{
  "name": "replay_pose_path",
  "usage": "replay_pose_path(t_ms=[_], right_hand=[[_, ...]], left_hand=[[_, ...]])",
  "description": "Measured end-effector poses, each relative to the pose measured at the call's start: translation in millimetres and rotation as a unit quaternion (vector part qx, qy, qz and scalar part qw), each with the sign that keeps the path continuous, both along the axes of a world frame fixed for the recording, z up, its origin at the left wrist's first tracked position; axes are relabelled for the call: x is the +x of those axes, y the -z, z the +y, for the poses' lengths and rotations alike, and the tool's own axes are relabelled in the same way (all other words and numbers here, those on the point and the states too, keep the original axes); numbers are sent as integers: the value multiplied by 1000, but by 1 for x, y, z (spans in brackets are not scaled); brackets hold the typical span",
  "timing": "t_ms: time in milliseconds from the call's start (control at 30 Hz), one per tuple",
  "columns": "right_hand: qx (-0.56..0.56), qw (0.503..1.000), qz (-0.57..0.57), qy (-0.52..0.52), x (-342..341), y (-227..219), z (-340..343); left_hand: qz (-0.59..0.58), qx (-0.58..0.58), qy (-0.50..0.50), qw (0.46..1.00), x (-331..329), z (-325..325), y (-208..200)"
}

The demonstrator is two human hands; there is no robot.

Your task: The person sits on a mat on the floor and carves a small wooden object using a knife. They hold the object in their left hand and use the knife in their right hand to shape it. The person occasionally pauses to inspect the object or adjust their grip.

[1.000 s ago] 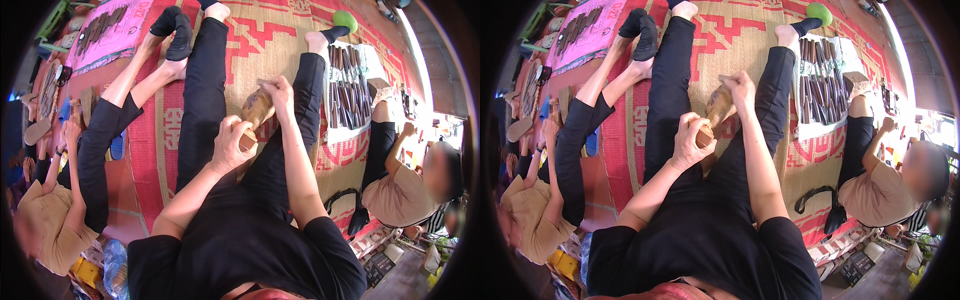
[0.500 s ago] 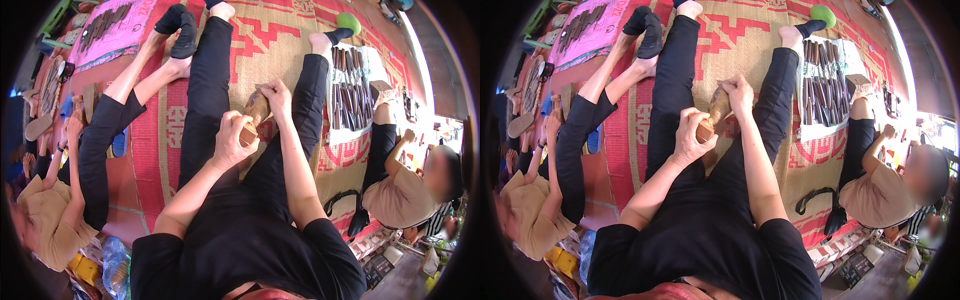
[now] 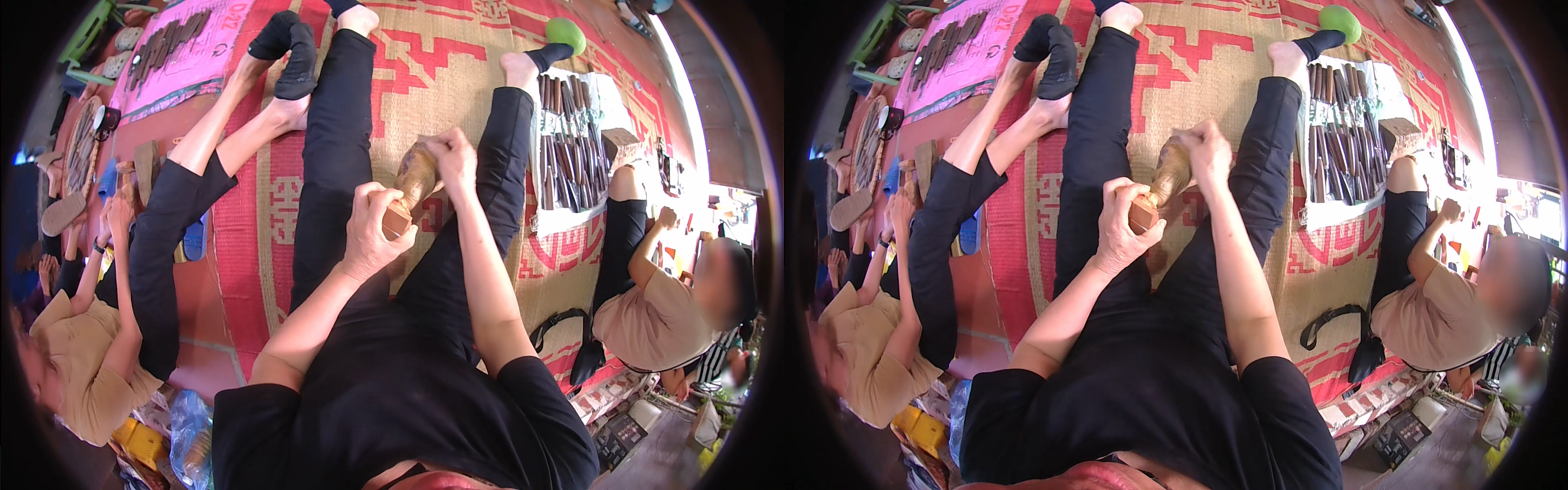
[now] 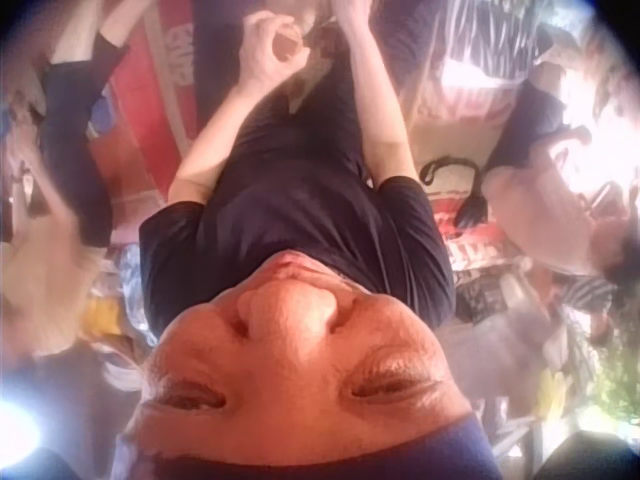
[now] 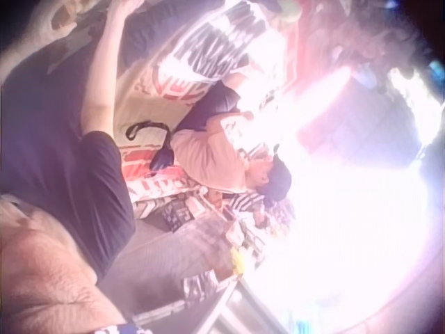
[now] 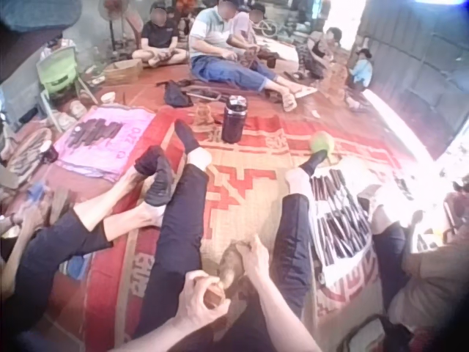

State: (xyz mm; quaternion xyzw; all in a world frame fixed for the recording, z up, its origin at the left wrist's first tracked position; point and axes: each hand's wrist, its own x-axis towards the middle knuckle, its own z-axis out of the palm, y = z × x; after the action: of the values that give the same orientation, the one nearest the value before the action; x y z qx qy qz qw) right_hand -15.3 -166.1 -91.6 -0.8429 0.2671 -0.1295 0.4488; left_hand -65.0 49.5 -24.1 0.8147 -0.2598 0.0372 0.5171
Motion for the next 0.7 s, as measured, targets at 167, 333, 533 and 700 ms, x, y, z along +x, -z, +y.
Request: replay_pose_path(t_ms=[167, 333, 533, 700], right_hand=[[-60, 998, 23, -25, 6, -21, 19], [-181, 981, 64, -17, 36, -3, 2], [37, 999, -2, 35, 11, 1, -6], [11, 1000, 14, -8, 6, -19, 20]], left_hand=[[11, -3, -10, 1000, 2, -2, -1], [-1, 10, 22, 1000, 5, -7, -7], [14, -4, -12, 1000, 5, -1, -5], [9, 8, -2, 1000, 7, -7, -7]])
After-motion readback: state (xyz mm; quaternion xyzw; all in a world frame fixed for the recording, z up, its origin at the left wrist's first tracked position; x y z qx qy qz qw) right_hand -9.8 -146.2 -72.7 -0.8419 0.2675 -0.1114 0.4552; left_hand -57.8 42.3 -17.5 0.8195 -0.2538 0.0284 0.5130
